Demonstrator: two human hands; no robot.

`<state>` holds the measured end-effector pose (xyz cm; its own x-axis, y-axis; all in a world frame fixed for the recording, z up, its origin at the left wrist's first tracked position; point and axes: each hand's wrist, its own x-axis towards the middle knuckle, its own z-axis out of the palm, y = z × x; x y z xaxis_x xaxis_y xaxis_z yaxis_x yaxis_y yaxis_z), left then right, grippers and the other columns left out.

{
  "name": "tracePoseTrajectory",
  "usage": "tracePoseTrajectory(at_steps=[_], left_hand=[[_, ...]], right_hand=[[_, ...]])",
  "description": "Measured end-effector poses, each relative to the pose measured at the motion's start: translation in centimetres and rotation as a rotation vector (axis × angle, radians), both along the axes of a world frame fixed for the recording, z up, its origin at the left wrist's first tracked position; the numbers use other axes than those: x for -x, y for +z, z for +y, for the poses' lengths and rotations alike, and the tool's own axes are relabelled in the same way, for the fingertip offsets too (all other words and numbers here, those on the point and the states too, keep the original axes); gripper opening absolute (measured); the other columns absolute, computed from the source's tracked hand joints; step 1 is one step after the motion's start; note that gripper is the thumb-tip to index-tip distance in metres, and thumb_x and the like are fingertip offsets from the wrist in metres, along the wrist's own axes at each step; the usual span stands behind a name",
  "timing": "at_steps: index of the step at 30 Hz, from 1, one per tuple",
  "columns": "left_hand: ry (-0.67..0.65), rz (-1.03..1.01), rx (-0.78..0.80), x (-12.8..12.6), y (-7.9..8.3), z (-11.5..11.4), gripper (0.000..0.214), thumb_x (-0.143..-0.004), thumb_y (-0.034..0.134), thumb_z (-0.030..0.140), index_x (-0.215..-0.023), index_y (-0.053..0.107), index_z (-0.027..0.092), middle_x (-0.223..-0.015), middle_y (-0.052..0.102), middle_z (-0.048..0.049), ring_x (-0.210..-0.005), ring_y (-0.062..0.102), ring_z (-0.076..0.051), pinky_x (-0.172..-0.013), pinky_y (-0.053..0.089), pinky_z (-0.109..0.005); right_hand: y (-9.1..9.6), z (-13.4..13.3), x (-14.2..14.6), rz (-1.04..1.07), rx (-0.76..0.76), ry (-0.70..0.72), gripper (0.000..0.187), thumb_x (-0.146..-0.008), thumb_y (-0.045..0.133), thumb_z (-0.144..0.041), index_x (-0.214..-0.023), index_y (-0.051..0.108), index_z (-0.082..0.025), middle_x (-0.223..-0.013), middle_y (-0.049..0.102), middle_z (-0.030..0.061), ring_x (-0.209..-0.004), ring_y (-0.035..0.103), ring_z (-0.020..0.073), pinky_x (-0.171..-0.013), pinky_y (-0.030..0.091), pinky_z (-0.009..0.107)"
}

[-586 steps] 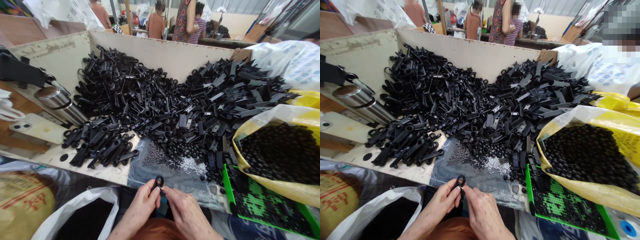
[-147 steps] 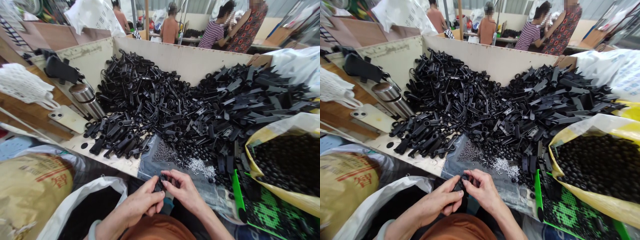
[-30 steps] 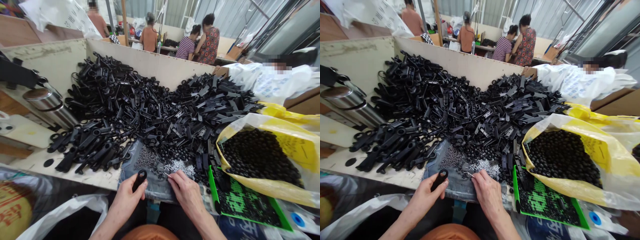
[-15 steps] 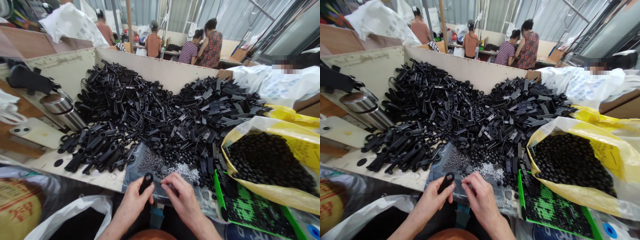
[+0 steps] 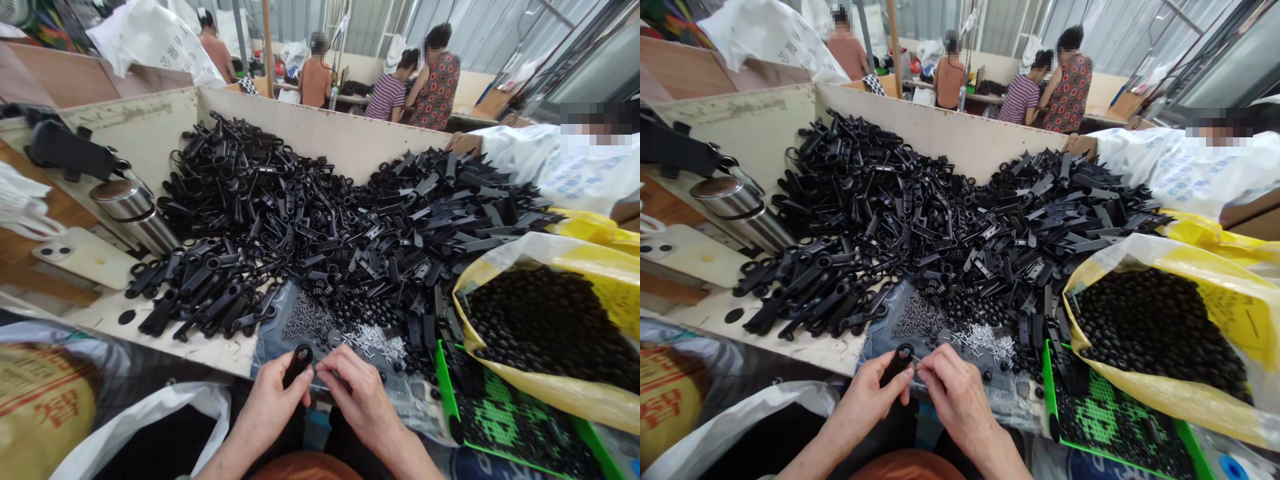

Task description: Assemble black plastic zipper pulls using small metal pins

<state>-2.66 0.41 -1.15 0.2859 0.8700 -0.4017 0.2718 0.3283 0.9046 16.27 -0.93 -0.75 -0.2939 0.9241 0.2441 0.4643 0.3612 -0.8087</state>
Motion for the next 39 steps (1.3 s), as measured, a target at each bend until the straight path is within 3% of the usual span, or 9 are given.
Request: tracePoseTrajectory(at_steps=[6, 12, 15, 18, 21, 25, 33, 39], left_hand=[[0.052, -0.146, 0.104, -0.4, -0.2, 0.1, 0.043, -0.083, 0.067, 0.057, -0.089, 0.063, 0.015, -0.057, 0.067, -0.0007, -0.036, 0.039, -0.006, -0.04, 0.024, -0.02], [0.181, -0.336, 0.238, -0.8, 0.5, 0.0, 0.041, -0.079, 0.076, 0.053, -0.084, 0.065, 0.014, -0.054, 0.063, 0.0017, -0.038, 0.036, -0.003, -0.042, 0.019, -0.019], [0.261, -0.438, 0.332, -1.2, 0.7, -0.3, 0.039, -0.076, 0.08, 0.049, -0.081, 0.064, 0.014, -0.053, 0.059, 0.0042, -0.04, 0.033, -0.002, -0.043, 0.015, -0.019], [0.365, -0.554, 0.471, -1.6, 1.0, -0.6, 0.041, -0.068, 0.087, 0.046, -0.082, 0.064, 0.015, -0.051, 0.055, 0.0077, -0.038, 0.029, -0.001, -0.044, 0.014, -0.018], [0.441, -0.619, 0.586, -1.8, 1.6, -1.0, 0.041, -0.063, 0.09, 0.041, -0.078, 0.061, 0.016, -0.055, 0.056, 0.0081, -0.039, 0.031, 0.0, -0.045, 0.02, -0.017], [0.522, -0.627, 0.648, -1.8, 2.2, -1.4, 0.036, -0.066, 0.089, 0.034, -0.078, 0.06, 0.017, -0.058, 0.058, 0.0077, -0.043, 0.034, -0.001, -0.048, 0.026, -0.017], [0.48, -0.609, 0.661, -2.1, 2.1, -1.4, 0.031, -0.069, 0.085, 0.033, -0.084, 0.063, 0.017, -0.057, 0.057, 0.0059, -0.045, 0.034, -0.003, -0.047, 0.02, -0.018], [0.356, -0.6, 0.617, -1.6, 2.7, -1.4, 0.033, -0.068, 0.081, 0.033, -0.091, 0.066, 0.016, -0.063, 0.062, 0.0013, -0.049, 0.041, -0.006, -0.05, 0.024, -0.021]], right_hand=[[0.2, 0.0, 0.3, 0.068, 0.07, -0.034, 0.012, -0.099, 0.058, -0.018, -0.094, 0.068, -0.021, -0.085, 0.064, 0.0017, -0.075, 0.062, 0.0149, -0.067, 0.046, 0.024], [-0.1, -0.4, 1.3, 0.182, 0.176, -0.213, 0.016, -0.095, 0.064, -0.028, -0.083, 0.07, -0.02, -0.074, 0.062, -0.0011, -0.06, 0.054, 0.0132, -0.055, 0.042, 0.024], [-0.3, -0.5, 1.5, 0.204, 0.111, -0.222, 0.019, -0.097, 0.064, -0.028, -0.081, 0.071, -0.02, -0.075, 0.065, 0.001, -0.063, 0.058, 0.0146, -0.057, 0.045, 0.025], [-0.5, -0.5, 1.4, 0.213, 0.009, -0.185, 0.015, -0.099, 0.062, -0.025, -0.091, 0.074, -0.02, -0.082, 0.07, 0.0047, -0.072, 0.065, 0.0174, -0.064, 0.051, 0.026], [-0.8, -0.6, 1.2, 0.224, -0.071, -0.158, 0.012, -0.099, 0.062, -0.02, -0.101, 0.074, -0.02, -0.087, 0.073, 0.0059, -0.076, 0.068, 0.0175, -0.068, 0.055, 0.026], [-0.7, -0.8, 0.8, 0.194, -0.112, -0.148, 0.009, -0.098, 0.064, -0.018, -0.1, 0.073, -0.02, -0.085, 0.072, 0.0048, -0.072, 0.068, 0.0165, -0.064, 0.055, 0.025], [-0.8, -1.2, 0.4, 0.093, -0.067, -0.141, 0.007, -0.097, 0.062, -0.02, -0.098, 0.069, -0.02, -0.083, 0.068, 0.0035, -0.062, 0.061, 0.0146, -0.052, 0.047, 0.025], [-0.7, -1.2, 0.7, 0.088, -0.015, -0.199, 0.007, -0.095, 0.06, -0.021, -0.093, 0.067, -0.02, -0.08, 0.065, 0.0024, -0.061, 0.058, 0.0139, -0.05, 0.044, 0.023]])
